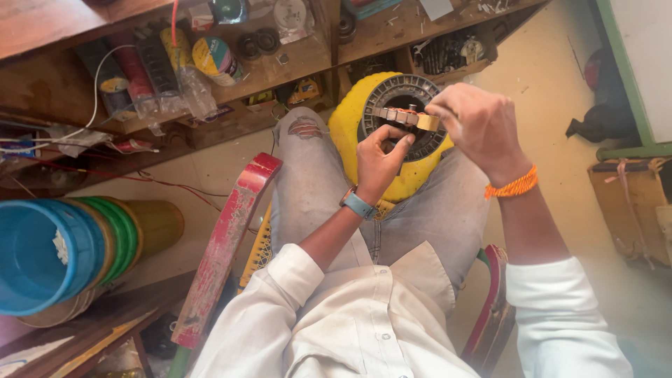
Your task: The person sits in a chair with a small electric motor armature held in a yellow cushioned holder on their lap. They wind and press copper wire segments around the armature, fitting and adjusting the pieces by hand and turning the armature as they work.
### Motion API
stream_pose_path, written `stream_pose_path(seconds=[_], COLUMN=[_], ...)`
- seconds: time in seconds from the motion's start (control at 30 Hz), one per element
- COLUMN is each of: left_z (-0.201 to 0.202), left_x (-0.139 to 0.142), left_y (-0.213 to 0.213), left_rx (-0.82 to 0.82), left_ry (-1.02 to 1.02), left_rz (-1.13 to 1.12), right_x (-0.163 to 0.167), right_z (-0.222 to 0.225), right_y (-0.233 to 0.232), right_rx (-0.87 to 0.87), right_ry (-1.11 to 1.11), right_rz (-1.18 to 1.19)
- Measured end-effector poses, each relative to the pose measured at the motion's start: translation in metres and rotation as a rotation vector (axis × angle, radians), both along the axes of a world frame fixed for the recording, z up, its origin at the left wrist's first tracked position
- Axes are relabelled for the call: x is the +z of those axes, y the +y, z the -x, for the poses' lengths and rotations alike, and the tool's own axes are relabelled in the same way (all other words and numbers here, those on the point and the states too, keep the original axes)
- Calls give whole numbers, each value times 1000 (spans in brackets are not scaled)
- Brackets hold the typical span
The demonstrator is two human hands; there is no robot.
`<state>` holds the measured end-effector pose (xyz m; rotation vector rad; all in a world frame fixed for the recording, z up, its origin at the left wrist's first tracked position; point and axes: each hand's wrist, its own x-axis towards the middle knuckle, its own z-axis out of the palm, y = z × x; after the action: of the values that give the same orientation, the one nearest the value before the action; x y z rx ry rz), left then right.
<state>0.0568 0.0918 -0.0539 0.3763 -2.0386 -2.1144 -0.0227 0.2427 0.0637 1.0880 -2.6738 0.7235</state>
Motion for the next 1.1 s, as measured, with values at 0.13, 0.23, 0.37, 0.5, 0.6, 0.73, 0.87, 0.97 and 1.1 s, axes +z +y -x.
stream_pose_path(seconds=[0.13, 0.23, 0.37, 0.5, 0.6, 0.73, 0.87, 0.97, 1.1], left_z=[11, 14, 14, 5, 1, 30, 66, 70, 69], left_x=[2, 7, 12, 23, 36, 45, 43, 34, 24], left_y=[5, 10, 12, 8, -5, -41, -53, -51, -46], left_rx=[89, 130, 165, 174, 166, -196, -606, -542, -515], left_ry=[-10, -61, -90, 7, 315, 656, 472, 516, 507], left_rz=[38, 55, 101, 221, 528, 746, 740, 558, 527], right_x=[-15, -31, -59, -78, -83, -81, -59, -42, -25], right_z=[26, 40, 46, 44, 37, 25, 19, 6, -6], right_y=[-5, -2, 0, 6, 15, 33, 44, 53, 58], right_rx=[-51, -125, -227, -308, -331, -359, -468, -504, -335], right_ry=[-96, -169, -184, -244, -261, -301, -411, -611, -738], right_rz=[15, 11, -9, 43, 107, 215, 278, 407, 508])
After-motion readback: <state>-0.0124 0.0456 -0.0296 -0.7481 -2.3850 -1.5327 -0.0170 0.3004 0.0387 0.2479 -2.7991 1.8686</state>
